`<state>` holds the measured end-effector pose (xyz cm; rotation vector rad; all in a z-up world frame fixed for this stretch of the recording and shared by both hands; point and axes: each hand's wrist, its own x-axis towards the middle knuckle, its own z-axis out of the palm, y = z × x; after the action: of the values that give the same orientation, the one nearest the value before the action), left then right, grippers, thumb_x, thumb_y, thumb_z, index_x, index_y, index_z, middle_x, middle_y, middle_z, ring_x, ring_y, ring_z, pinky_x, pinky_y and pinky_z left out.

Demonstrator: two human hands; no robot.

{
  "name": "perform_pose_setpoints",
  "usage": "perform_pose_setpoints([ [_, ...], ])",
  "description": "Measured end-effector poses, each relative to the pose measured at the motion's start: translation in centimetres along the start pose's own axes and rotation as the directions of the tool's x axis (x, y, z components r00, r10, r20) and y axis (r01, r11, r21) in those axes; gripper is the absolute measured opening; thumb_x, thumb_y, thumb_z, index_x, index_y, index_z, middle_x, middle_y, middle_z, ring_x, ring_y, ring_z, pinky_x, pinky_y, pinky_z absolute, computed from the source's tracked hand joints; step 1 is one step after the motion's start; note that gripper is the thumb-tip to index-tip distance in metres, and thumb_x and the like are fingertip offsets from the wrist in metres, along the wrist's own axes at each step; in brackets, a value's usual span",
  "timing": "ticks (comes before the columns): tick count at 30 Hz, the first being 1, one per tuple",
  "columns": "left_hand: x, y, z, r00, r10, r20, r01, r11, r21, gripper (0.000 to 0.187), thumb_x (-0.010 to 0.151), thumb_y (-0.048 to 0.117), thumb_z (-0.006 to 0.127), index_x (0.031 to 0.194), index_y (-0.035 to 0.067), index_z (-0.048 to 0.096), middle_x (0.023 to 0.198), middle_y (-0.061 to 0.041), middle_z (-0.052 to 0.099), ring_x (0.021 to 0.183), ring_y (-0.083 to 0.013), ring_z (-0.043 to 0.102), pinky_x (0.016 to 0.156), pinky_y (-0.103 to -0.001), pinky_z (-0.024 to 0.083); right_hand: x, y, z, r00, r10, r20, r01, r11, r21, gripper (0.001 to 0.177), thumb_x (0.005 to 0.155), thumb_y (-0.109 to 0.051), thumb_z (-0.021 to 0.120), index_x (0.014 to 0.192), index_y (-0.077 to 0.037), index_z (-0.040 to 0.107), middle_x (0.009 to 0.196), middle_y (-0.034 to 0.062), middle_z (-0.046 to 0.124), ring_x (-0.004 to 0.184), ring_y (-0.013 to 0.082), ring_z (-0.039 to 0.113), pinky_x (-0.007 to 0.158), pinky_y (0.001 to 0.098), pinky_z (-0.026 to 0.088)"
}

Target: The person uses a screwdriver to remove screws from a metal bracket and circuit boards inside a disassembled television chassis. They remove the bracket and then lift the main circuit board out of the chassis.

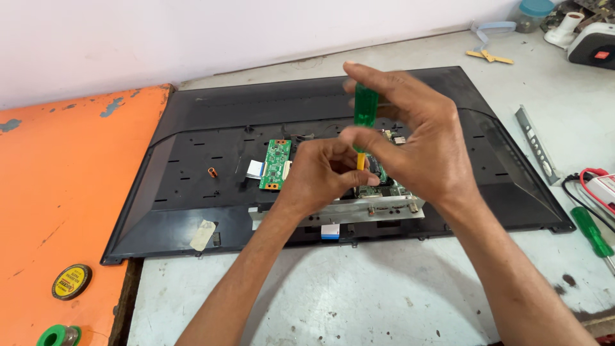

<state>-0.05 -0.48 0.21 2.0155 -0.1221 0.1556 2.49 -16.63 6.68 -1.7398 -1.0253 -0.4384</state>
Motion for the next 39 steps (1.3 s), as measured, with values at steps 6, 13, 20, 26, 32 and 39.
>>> perform_pose_setpoints([
  [6, 0.2, -0.7, -0.1, 0.964, 0.257, 0.063, -0.223, 0.917, -0.331, 0.014, 0.087, 0.006, 0.077, 0.100, 0.002, 0.075, 0.090, -0.005, 0.081, 0.086, -0.0102, 0.078, 0.078, -0.026, 0.063, 0.2, 0.5, -0.2, 0.999, -0.029, 0.013, 0.028, 0.996, 0.085, 0.062, 0.089, -0.003, 0.071, 0.147, -0.009, 0.050, 0.134, 0.0131, 0.068, 0.118, 0.0200, 0.072, 0.100, 0.0316, 0.064],
  [13, 0.0, -0.9, 0.1, 0.989, 0.116, 0.094, -0.116, 0.993, -0.010, 0.018, 0.080, 0.000, 0.081, 0.096, -0.001, 0.074, 0.086, -0.009, 0.079, 0.080, -0.0161, 0.075, 0.073, -0.031, 0.062, -0.1, 0.7, -0.4, 0.997, 0.076, -0.007, -0.074, 0.984, 0.162, 0.058, 0.093, -0.005, 0.074, 0.146, -0.013, 0.053, 0.126, 0.0108, 0.073, 0.113, 0.0165, 0.075, 0.100, 0.0310, 0.066],
  [20, 1.0, -1.1, -0.9, 0.952, 0.052, 0.301, -0.119, 0.971, 0.209, 0.014, 0.082, -0.004, 0.073, 0.095, 0.001, 0.075, 0.098, -0.006, 0.079, 0.091, -0.0168, 0.077, 0.080, -0.032, 0.063, -0.2, 1.0, -1.0, 1.000, 0.007, -0.012, -0.007, 1.000, 0.005, 0.056, 0.089, 0.000, 0.083, 0.140, -0.010, 0.064, 0.116, 0.0137, 0.075, 0.105, 0.0200, 0.076, 0.098, 0.0336, 0.069],
  [26, 2.1, -1.0, -1.3, 0.879, 0.237, 0.414, -0.340, 0.920, 0.196, 0.013, 0.074, -0.003, 0.080, 0.085, 0.000, 0.076, 0.095, -0.004, 0.066, 0.082, -0.0171, 0.069, 0.075, -0.031, 0.062, -0.2, 1.7, -1.9, 1.000, -0.030, -0.006, 0.030, 0.999, -0.025, 0.056, 0.084, 0.001, 0.085, 0.134, -0.005, 0.063, 0.112, 0.0159, 0.074, 0.102, 0.0227, 0.074, 0.095, 0.0315, 0.066],
  [32, 2.2, -1.0, -1.4, 0.902, 0.140, 0.409, -0.254, 0.937, 0.240, 0.010, 0.074, 0.001, 0.081, 0.084, 0.003, 0.077, 0.091, -0.001, 0.065, 0.078, -0.0142, 0.067, 0.074, -0.029, 0.061, -0.2, 3.3, -2.9, 0.998, -0.046, 0.041, 0.035, 0.972, 0.233, 0.053, 0.095, 0.008, 0.068, 0.146, -0.001, 0.054, 0.133, 0.0177, 0.069, 0.120, 0.0239, 0.072, 0.101, 0.0302, 0.066],
  [39, 2.2, -1.3, -1.4, 0.886, 0.205, 0.416, -0.306, 0.932, 0.192, 0.012, 0.076, 0.001, 0.079, 0.087, 0.003, 0.078, 0.090, -0.001, 0.066, 0.079, -0.0135, 0.067, 0.076, -0.028, 0.063, -0.2, 2.0, -3.1, 1.000, 0.010, 0.020, -0.015, 0.961, 0.278, 0.056, 0.087, 0.002, 0.069, 0.140, -0.005, 0.052, 0.125, 0.0134, 0.069, 0.113, 0.0196, 0.071, 0.099, 0.0277, 0.064],
])
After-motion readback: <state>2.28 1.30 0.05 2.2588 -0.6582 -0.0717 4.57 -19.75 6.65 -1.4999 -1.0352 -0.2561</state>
